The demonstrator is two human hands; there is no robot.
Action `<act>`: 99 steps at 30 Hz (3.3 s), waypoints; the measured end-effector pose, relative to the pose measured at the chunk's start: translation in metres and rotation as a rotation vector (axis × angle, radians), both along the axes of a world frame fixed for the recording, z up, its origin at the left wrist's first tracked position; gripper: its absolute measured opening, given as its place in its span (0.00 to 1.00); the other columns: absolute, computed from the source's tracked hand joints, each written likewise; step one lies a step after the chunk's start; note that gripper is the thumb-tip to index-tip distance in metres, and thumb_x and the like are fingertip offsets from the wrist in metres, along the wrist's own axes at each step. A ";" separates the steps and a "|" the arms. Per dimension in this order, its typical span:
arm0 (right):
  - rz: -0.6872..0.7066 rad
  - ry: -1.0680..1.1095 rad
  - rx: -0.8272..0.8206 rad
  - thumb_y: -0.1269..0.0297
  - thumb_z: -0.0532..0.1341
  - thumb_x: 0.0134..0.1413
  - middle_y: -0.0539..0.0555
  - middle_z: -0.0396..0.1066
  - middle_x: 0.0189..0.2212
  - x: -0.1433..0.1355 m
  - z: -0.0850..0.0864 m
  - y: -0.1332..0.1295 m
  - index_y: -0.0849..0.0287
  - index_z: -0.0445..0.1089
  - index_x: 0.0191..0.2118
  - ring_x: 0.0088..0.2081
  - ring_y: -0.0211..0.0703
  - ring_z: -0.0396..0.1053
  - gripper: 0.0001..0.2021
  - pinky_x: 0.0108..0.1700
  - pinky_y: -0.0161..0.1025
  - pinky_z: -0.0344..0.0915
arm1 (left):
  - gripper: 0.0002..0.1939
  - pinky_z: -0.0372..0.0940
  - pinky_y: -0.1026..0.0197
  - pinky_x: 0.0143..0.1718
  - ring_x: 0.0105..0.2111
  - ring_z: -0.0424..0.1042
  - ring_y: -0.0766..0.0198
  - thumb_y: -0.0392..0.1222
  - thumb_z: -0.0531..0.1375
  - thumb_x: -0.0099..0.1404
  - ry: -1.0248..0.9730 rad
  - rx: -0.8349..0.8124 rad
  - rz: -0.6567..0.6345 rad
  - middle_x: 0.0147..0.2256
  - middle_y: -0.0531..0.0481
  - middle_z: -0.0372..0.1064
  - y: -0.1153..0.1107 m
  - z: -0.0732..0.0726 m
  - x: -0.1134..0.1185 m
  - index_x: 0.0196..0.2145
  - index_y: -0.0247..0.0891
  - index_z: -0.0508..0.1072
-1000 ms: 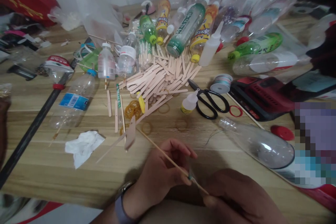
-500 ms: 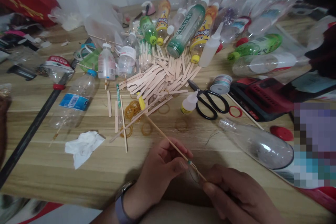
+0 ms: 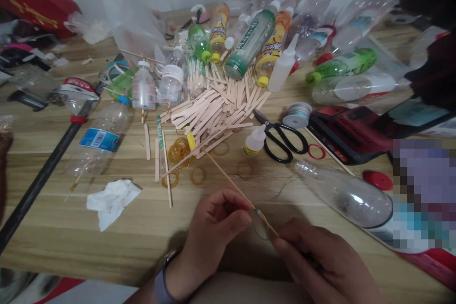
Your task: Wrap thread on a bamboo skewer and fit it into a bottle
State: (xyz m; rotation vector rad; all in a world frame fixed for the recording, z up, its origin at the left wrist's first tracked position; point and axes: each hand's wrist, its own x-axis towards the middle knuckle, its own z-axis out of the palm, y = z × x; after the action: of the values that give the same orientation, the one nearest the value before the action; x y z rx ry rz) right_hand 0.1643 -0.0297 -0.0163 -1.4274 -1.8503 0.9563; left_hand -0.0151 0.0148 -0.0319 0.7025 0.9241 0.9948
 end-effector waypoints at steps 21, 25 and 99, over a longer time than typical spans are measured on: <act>0.073 -0.054 0.003 0.64 0.54 0.68 0.43 0.69 0.22 0.003 -0.001 0.004 0.53 0.67 0.31 0.23 0.33 0.68 0.12 0.25 0.30 0.61 | 0.04 0.63 0.70 0.33 0.31 0.69 0.69 0.35 0.67 0.57 0.158 0.161 0.007 0.28 0.56 0.72 0.003 0.006 -0.001 0.26 0.41 0.79; 0.089 -0.054 -0.012 0.61 0.52 0.69 0.45 0.71 0.23 0.004 -0.001 0.003 0.54 0.68 0.31 0.24 0.35 0.70 0.14 0.25 0.30 0.63 | 0.04 0.63 0.69 0.34 0.31 0.69 0.69 0.37 0.67 0.59 0.148 0.190 -0.015 0.29 0.55 0.72 0.002 0.005 -0.002 0.26 0.41 0.79; 0.140 -0.205 0.185 0.66 0.50 0.70 0.45 0.70 0.23 0.004 -0.008 0.004 0.55 0.64 0.33 0.24 0.36 0.70 0.12 0.27 0.34 0.61 | 0.03 0.60 0.65 0.25 0.24 0.63 0.66 0.38 0.64 0.52 0.287 0.082 -0.026 0.22 0.54 0.66 0.004 0.009 0.002 0.24 0.39 0.72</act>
State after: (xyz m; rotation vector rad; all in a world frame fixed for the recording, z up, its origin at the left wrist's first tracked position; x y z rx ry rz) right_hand 0.1687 -0.0261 -0.0242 -1.3381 -2.1526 0.7020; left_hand -0.0128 0.0186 -0.0226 0.9408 1.1242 0.9271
